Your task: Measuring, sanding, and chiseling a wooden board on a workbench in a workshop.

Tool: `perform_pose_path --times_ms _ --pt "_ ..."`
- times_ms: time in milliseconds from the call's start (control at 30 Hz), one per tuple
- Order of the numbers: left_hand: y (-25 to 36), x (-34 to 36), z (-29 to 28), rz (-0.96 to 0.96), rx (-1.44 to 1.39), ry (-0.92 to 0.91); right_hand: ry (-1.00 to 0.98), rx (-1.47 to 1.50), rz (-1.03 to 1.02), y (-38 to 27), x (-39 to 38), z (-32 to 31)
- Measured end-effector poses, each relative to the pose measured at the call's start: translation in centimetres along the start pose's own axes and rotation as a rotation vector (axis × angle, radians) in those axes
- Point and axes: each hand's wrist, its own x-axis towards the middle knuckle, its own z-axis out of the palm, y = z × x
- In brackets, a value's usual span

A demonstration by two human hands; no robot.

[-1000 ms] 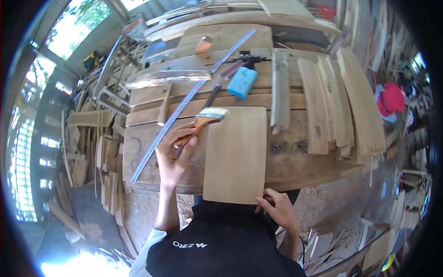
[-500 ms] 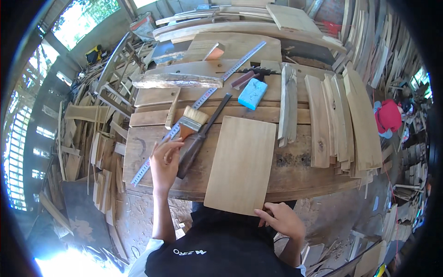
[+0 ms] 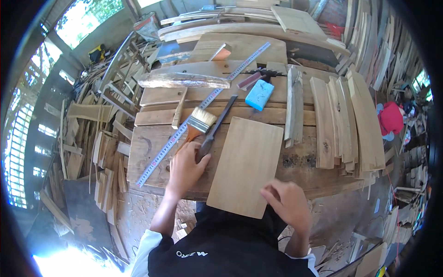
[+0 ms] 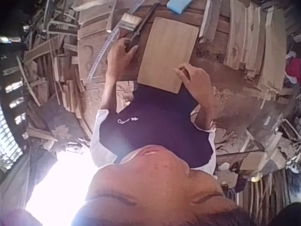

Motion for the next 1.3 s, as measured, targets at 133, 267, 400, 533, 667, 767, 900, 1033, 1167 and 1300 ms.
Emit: perform_pose_path --times_ms 133,267,400,533,667,767,900,1033,1167,1300 --pt "-1.0 -0.8 -2.6 -0.316 -1.028 -0.507 0.101 0.611 -0.112 1.5 6.1 2.8" --pt "0.7 -5.3 -2.4 -0.367 -1.373 -0.574 0.051 1.049 -0.131 0.1 9.3 6.8" --pt "3.6 -7.4 -4.5 -0.329 -1.081 -0.833 0.279 1.562 -0.059 -0.3 8.9 5.7" --pt "4.6 -8.0 -2.0 -0.063 -1.700 -0.770 0.305 2.460 -0.151 3.8 6.3 3.2" --pt "4.7 -8.0 0.4 0.540 -1.656 -0.491 0.185 2.642 -0.188 3.1 5.5 2.8" --pt "5.4 -7.7 0.5 0.524 -1.369 -0.248 0.232 2.772 -0.073 0.7 6.8 3.3" --pt "4.3 -6.5 1.1 0.719 -1.166 0.052 0.009 2.083 0.188 -2.0 9.8 6.6" --pt "1.6 -6.5 -0.4 0.790 -1.200 0.104 -0.245 1.061 0.197 -1.4 11.9 5.1" --pt "2.1 -7.4 -0.7 0.766 -1.255 0.103 -0.343 0.564 0.140 0.3 12.1 2.1" --pt "1.9 -8.5 -0.5 0.753 -1.185 0.108 0.019 0.469 -0.026 0.7 14.8 1.6"
